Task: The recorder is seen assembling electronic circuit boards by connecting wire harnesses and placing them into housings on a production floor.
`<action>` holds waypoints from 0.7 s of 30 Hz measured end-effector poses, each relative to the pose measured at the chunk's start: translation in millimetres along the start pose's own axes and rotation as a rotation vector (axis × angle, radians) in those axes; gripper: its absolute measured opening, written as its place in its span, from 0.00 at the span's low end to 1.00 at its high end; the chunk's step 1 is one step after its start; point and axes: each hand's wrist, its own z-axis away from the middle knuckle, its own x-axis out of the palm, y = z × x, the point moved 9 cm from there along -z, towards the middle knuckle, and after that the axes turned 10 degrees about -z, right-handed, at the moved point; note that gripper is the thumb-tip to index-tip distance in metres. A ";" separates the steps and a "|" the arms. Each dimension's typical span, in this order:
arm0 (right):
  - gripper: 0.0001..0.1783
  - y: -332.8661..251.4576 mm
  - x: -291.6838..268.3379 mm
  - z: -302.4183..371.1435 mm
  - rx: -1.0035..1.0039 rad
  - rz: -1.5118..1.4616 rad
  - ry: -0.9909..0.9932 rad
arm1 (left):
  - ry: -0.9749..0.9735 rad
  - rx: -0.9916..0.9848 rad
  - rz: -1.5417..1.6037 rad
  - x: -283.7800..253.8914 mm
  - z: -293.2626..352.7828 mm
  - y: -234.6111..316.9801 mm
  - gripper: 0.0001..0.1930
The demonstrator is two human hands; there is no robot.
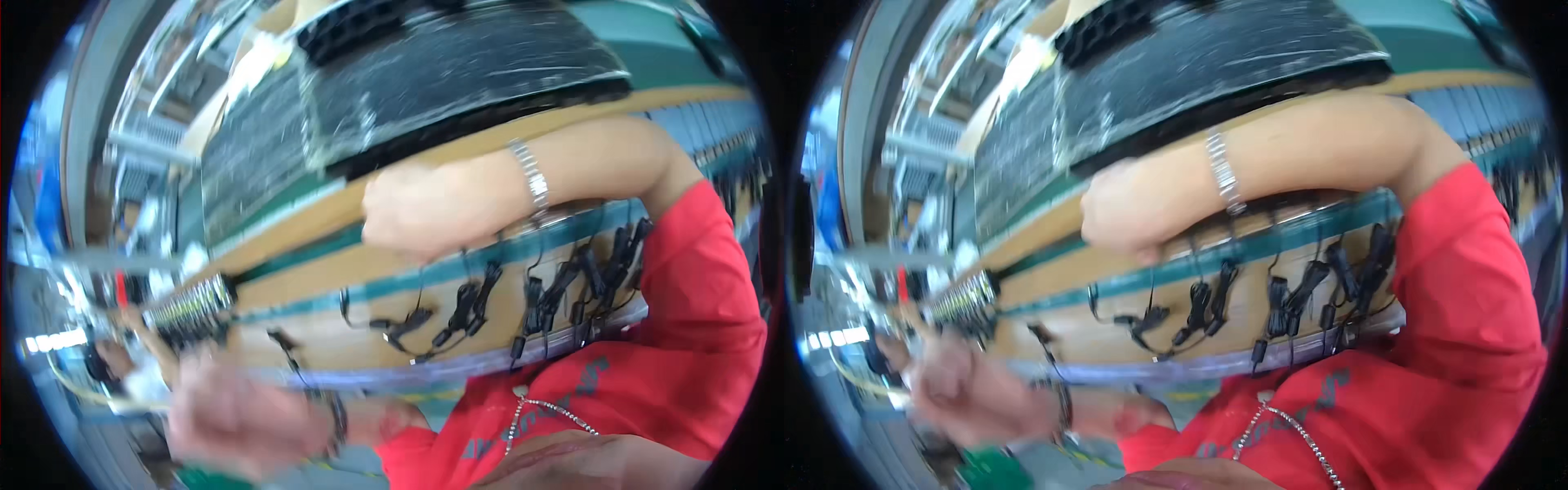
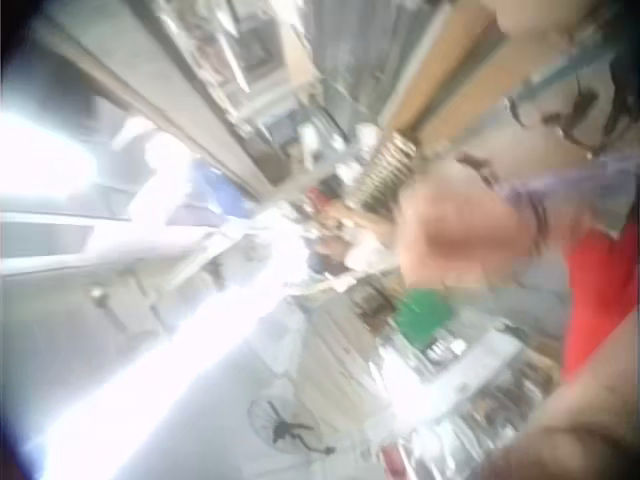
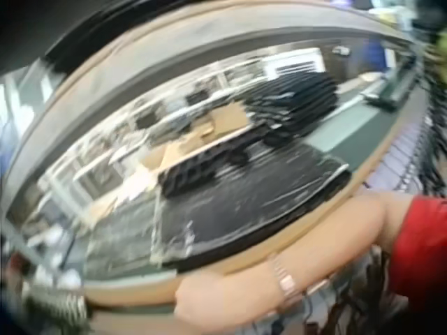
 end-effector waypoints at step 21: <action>0.38 266.4 -162.1 266.8 1.512 0.548 1.011 | -0.189 0.393 0.240 -37.0 69.8 114.4 0.19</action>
